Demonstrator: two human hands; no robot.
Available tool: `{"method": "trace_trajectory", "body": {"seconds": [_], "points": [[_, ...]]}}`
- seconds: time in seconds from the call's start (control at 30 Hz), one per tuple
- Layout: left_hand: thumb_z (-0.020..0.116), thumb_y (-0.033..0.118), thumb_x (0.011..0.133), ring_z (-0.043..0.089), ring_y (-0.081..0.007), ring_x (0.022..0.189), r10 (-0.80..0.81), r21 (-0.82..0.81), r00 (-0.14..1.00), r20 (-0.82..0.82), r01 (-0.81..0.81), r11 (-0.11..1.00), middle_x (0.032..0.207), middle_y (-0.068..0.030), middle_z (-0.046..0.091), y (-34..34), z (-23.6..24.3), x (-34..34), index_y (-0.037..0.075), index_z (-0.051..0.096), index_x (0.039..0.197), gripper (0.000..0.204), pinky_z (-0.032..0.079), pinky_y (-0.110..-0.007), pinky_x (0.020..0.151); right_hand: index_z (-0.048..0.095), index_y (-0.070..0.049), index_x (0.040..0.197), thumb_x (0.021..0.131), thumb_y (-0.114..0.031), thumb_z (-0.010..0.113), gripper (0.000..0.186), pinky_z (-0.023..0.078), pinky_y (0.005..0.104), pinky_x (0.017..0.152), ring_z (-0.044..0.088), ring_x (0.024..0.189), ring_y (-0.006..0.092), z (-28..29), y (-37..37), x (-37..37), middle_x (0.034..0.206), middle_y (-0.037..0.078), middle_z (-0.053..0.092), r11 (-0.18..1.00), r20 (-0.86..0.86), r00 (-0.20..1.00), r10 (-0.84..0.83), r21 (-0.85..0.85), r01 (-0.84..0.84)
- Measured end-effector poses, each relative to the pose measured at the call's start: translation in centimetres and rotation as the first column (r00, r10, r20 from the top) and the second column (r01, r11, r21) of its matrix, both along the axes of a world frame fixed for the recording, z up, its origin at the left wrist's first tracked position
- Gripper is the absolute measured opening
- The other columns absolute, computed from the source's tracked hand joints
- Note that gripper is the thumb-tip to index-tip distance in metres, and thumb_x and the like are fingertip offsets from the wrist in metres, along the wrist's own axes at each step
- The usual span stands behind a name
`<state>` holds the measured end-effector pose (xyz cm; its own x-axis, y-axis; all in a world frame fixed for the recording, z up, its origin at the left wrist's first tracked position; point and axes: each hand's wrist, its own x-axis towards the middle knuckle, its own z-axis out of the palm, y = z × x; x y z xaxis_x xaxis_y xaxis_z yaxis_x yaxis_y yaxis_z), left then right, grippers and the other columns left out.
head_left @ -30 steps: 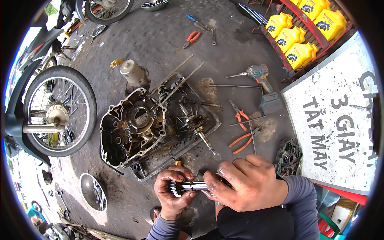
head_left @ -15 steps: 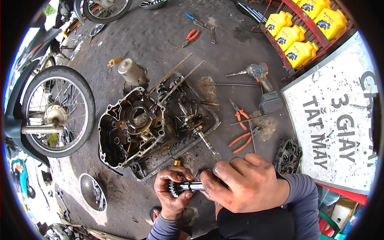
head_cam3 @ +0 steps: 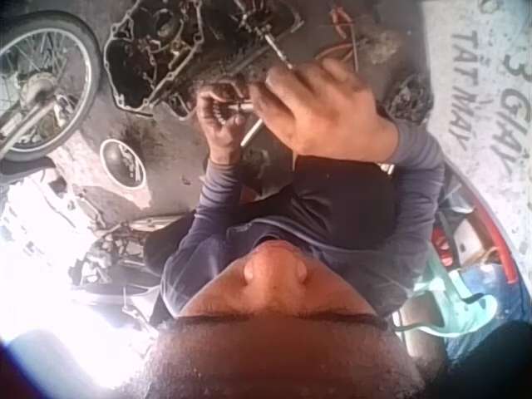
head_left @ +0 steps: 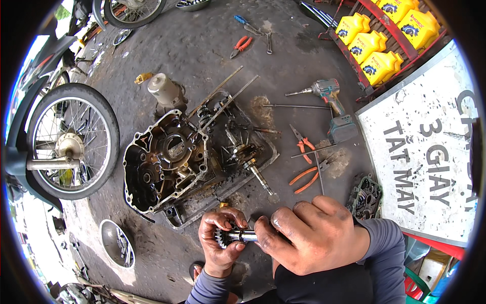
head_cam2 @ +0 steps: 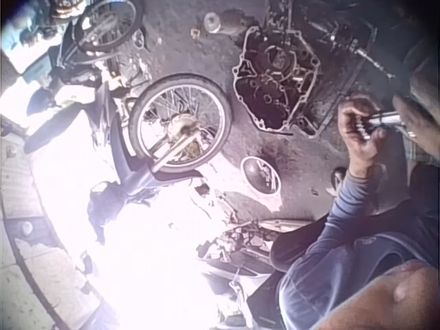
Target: Inspecting and assembling gears from a disassembled motorcycle engine.
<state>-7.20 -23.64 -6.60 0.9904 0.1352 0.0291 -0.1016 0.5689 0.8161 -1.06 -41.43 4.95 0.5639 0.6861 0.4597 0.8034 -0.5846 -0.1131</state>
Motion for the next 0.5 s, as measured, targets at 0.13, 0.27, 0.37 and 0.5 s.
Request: {"method": "trace_trajectory", "body": {"seconds": [0.13, 0.27, 0.37, 0.5], "points": [[0.086, 0.017, 0.067, 0.056, -0.0203, 0.087, -0.001, -0.037, 1.0, 0.002, 0.001, 0.999, 0.09, -0.0127, 0.057, -0.38, 0.26, 0.03, 0.011, 0.047, 0.095, 0.049, 0.045, -0.032, 0.078, 0.069, -0.01, 0.086, 0.071, -0.017, 0.066, 0.017, 0.027, 0.0256, 0.049, 0.045, 0.054, 0.0092, 0.25, 0.12, 0.14, 0.073, -0.002, 0.05, 1.0, 0.071, 0.997, 0.014, -0.002, -0.014], [0.087, 0.017, 0.066, 0.053, -0.0186, 0.086, -0.018, -0.086, 1.0, -0.017, 0.017, 0.996, 0.091, -0.0117, 0.056, -0.45, 0.31, 0.13, 0.011, 0.048, 0.096, 0.049, 0.044, -0.032, 0.077, 0.068, -0.011, 0.087, 0.07, -0.016, 0.066, 0.017, 0.024, 0.0258, 0.047, 0.043, 0.051, 0.0086, 0.41, 0.29, 0.34, 0.071, -0.002, 0.049, 1.0, 0.121, 0.992, 0.026, 0.006, -0.027], [0.085, 0.017, 0.066, 0.052, -0.0175, 0.085, -0.031, -0.15, 0.999, -0.043, 0.024, 0.988, 0.093, -0.0112, 0.054, -0.73, 0.58, 0.21, 0.009, 0.05, 0.097, 0.047, 0.044, -0.031, 0.075, 0.068, -0.011, 0.085, 0.071, -0.017, 0.066, 0.016, 0.024, 0.0258, 0.047, 0.043, 0.052, 0.0086, 0.46, 0.27, 0.65, 0.071, -0.001, 0.049, 0.999, 0.133, 0.99, 0.051, -0.002, -0.051], [0.081, 0.017, 0.069, 0.05, -0.0171, 0.086, -0.024, -0.127, 0.999, -0.037, 0.019, 0.992, 0.094, -0.0101, 0.052, -0.54, 0.39, 0.33, 0.004, 0.055, 0.096, 0.04, 0.043, -0.031, 0.074, 0.068, -0.011, 0.086, 0.071, -0.018, 0.067, 0.017, 0.025, 0.0256, 0.047, 0.043, 0.052, 0.0088, 0.51, 0.11, 0.7, 0.071, -0.001, 0.049, 0.999, 0.126, 0.991, 0.051, -0.011, -0.05]]}}
